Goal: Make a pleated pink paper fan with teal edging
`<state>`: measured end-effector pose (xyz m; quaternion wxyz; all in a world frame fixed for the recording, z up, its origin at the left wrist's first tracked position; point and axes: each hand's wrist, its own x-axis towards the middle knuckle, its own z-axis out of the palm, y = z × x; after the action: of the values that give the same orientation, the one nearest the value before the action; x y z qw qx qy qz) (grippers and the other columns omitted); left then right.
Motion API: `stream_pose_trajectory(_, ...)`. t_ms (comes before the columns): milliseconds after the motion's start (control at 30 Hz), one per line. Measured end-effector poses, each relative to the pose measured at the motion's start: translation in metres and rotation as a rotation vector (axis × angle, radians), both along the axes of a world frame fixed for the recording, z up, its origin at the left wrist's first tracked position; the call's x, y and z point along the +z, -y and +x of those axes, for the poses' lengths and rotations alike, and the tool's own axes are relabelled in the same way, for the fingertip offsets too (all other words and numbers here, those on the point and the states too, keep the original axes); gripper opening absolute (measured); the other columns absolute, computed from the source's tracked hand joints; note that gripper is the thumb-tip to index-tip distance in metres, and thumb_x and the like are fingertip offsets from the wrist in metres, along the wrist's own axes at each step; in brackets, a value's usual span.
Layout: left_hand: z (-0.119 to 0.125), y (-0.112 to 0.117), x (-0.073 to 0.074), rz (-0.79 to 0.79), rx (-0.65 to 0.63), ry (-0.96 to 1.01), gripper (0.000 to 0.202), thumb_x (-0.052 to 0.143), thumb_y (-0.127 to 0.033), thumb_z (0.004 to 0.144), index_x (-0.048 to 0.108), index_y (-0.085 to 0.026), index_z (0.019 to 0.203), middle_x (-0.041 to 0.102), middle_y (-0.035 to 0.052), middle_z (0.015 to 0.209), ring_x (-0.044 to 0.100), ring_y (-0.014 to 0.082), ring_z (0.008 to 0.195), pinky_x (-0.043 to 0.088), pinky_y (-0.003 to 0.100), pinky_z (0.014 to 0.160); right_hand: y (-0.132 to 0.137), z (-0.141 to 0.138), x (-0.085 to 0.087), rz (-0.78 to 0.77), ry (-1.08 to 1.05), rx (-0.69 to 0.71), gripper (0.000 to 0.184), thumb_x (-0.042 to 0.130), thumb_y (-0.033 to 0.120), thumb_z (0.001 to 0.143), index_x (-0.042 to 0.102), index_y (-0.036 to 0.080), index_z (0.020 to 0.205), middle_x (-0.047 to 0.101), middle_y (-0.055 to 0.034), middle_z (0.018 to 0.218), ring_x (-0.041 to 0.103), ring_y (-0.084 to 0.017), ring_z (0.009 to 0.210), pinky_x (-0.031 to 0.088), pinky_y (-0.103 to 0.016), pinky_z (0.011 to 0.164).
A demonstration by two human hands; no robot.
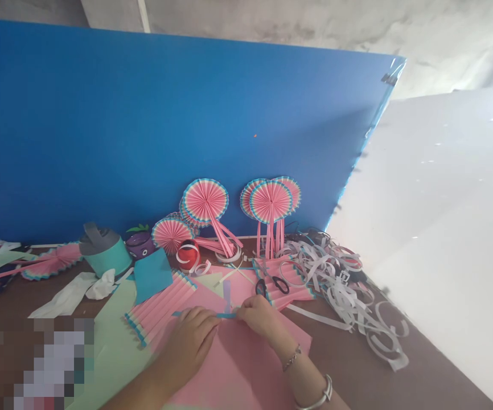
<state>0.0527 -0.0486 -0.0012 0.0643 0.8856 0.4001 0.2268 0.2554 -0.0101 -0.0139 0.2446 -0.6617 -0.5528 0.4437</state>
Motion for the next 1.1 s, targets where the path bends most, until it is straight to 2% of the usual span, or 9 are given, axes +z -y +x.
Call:
stream_pose_trajectory(233,0.004,0.002,0.002,-0.063,0.028,-0.091,0.033,0.036,-0.017,0.093,0.053,-0.026,0.120,0.061,0.0032,0.103,0.051,0.0199,0.096,0.038,0.037,0.084,0.000,-0.001,-0.001,-0.001,0.031,0.001,0.025,0.057,0.023,0.061,0.041,0.018,0.044,0.028,0.0068,0.043,0.029,-0.008,0.046,0.018,-0.024,0.046)
stream_pose_trajectory(467,0.006,0.005,0.006,-0.062,0.034,-0.174,0.032,0.035,-0.021,0.094,0.052,-0.024,0.121,0.058,0.0050,0.104,0.050,0.0214,0.099,0.037,0.039,0.086,0.001,-0.002,0.004,0.035,0.077,0.029,0.031,0.057,0.028,0.065,0.037,0.019,0.044,0.027,0.0065,0.044,0.026,-0.008,0.047,0.017,-0.024,0.046)
stream_pose_trajectory(600,0.008,0.007,0.004,-0.038,0.046,-0.219,0.033,0.036,-0.021,0.093,0.050,-0.023,0.122,0.058,0.0055,0.104,0.050,0.0227,0.099,0.037,0.041,0.086,0.002,-0.001,0.004,0.027,0.162,0.034,0.027,0.056,0.023,0.065,0.039,0.018,0.044,0.029,0.0060,0.044,0.029,-0.008,0.047,0.018,-0.024,0.047)
stream_pose_trajectory(700,0.009,0.007,0.003,-0.015,0.050,-0.244,0.034,0.035,-0.019,0.093,0.050,-0.022,0.123,0.058,0.0062,0.104,0.050,0.0227,0.097,0.037,0.041,0.085,0.002,0.002,0.004,0.036,0.210,0.083,0.026,0.055,0.019,0.064,0.038,0.018,0.043,0.027,0.0064,0.043,0.029,-0.008,0.047,0.017,-0.025,0.046)
stream_pose_trajectory(800,0.010,0.007,0.000,-0.010,0.065,-0.239,0.034,0.034,-0.020,0.093,0.049,-0.022,0.124,0.058,0.0063,0.105,0.050,0.0225,0.098,0.037,0.042,0.087,0.002,0.009,0.005,0.066,0.205,0.135,0.030,0.054,0.022,0.066,0.035,0.019,0.043,0.024,0.0066,0.043,0.027,-0.008,0.046,0.017,-0.024,0.046)
stream_pose_trajectory(933,0.010,0.006,-0.002,-0.020,0.070,-0.244,0.035,0.036,-0.024,0.093,0.049,-0.022,0.125,0.058,0.0068,0.110,0.049,0.0238,0.103,0.036,0.044,0.091,0.000,0.018,0.006,0.067,0.205,0.096,0.027,0.058,0.026,0.065,0.041,0.018,0.046,0.030,0.0059,0.045,0.031,-0.008,0.047,0.020,-0.023,0.045)
stream_pose_trajectory(1100,0.011,0.007,0.000,-0.043,0.076,-0.256,0.035,0.039,-0.023,0.091,0.051,-0.022,0.124,0.059,0.0067,0.110,0.050,0.0245,0.102,0.036,0.044,0.090,-0.001,0.026,0.004,0.080,0.274,0.081,0.019,0.061,0.023,0.061,0.050,0.016,0.047,0.040,0.0037,0.046,0.038,-0.009,0.049,0.022,-0.022,0.046)
